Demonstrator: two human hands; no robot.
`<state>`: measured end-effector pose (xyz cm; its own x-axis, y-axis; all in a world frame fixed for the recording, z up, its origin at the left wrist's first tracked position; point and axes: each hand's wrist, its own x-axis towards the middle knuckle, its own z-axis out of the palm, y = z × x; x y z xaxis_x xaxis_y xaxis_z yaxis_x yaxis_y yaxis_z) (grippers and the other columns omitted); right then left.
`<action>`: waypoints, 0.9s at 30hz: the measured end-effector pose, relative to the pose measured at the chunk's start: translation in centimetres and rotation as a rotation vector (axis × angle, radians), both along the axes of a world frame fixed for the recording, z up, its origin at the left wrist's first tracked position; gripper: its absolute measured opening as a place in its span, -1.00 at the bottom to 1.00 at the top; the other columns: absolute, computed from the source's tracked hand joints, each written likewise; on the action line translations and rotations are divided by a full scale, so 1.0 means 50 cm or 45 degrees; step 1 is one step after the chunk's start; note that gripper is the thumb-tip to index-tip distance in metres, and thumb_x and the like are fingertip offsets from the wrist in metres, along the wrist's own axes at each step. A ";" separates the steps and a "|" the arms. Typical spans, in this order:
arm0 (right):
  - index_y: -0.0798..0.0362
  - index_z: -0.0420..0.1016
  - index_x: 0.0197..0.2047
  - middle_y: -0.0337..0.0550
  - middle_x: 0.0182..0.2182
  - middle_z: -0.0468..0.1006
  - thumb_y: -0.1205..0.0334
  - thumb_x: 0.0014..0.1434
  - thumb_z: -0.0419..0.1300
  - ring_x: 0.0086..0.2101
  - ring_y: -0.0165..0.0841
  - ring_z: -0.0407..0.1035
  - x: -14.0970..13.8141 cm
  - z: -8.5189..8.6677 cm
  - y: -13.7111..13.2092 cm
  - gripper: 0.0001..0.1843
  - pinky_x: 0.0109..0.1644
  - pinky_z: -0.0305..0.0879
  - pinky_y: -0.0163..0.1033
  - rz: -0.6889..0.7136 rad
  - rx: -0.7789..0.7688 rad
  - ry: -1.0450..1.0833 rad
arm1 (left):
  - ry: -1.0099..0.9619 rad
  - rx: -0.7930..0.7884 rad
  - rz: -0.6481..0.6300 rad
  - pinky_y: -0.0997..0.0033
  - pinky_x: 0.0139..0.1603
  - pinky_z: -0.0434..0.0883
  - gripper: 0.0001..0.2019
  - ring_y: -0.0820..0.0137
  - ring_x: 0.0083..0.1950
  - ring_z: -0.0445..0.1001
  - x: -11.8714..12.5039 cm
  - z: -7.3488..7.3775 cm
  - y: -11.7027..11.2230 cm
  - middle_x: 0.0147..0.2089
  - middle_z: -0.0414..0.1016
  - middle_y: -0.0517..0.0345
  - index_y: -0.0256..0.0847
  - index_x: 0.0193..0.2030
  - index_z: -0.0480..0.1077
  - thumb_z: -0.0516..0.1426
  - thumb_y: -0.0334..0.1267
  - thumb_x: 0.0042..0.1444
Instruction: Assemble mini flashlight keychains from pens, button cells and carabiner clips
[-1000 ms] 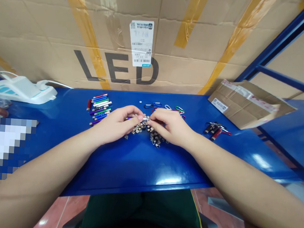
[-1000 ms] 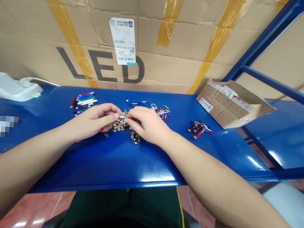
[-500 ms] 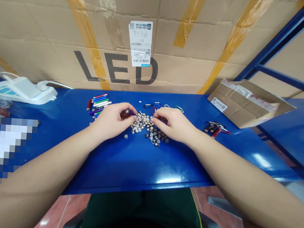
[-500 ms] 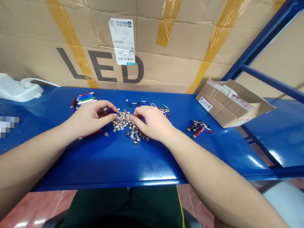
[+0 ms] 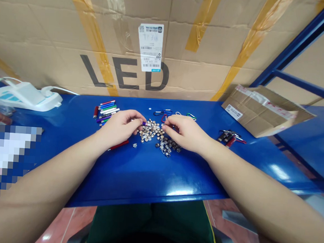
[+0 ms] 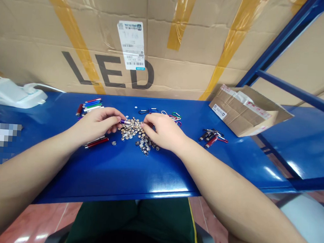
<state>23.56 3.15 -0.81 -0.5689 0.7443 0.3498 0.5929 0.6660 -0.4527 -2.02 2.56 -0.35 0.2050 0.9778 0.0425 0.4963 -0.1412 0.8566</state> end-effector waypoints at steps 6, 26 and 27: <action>0.05 0.44 -0.33 -0.09 -0.31 0.54 0.17 0.40 0.16 -0.26 -0.27 0.38 0.002 -0.004 0.001 -0.76 -0.10 0.25 -0.16 0.047 0.001 0.049 | 0.249 0.256 -0.015 0.36 -0.36 0.37 -0.69 0.33 -0.41 0.47 -0.001 0.009 -0.007 -0.43 0.59 0.13 -0.20 -0.21 0.64 0.26 0.01 0.11; 0.03 0.38 -0.39 -0.22 -0.44 0.48 0.18 0.36 0.18 -0.40 -0.39 0.32 0.000 0.013 -0.017 -0.74 -0.24 0.24 -0.25 0.244 -0.105 0.350 | -0.327 -0.096 -0.236 0.26 -0.21 0.59 -0.69 0.28 -0.28 0.64 0.008 0.022 -0.039 -0.33 0.64 0.10 -0.21 -0.14 0.48 0.35 -0.06 0.11; 0.03 0.36 -0.41 -0.22 -0.44 0.48 0.22 0.34 0.18 -0.39 -0.39 0.32 0.001 0.012 -0.015 -0.75 -0.23 0.24 -0.25 0.250 -0.095 0.311 | -0.277 -0.059 -0.231 0.28 -0.24 0.56 -0.70 0.28 -0.28 0.63 0.006 0.022 -0.039 -0.32 0.64 0.10 -0.21 -0.13 0.49 0.34 -0.06 0.12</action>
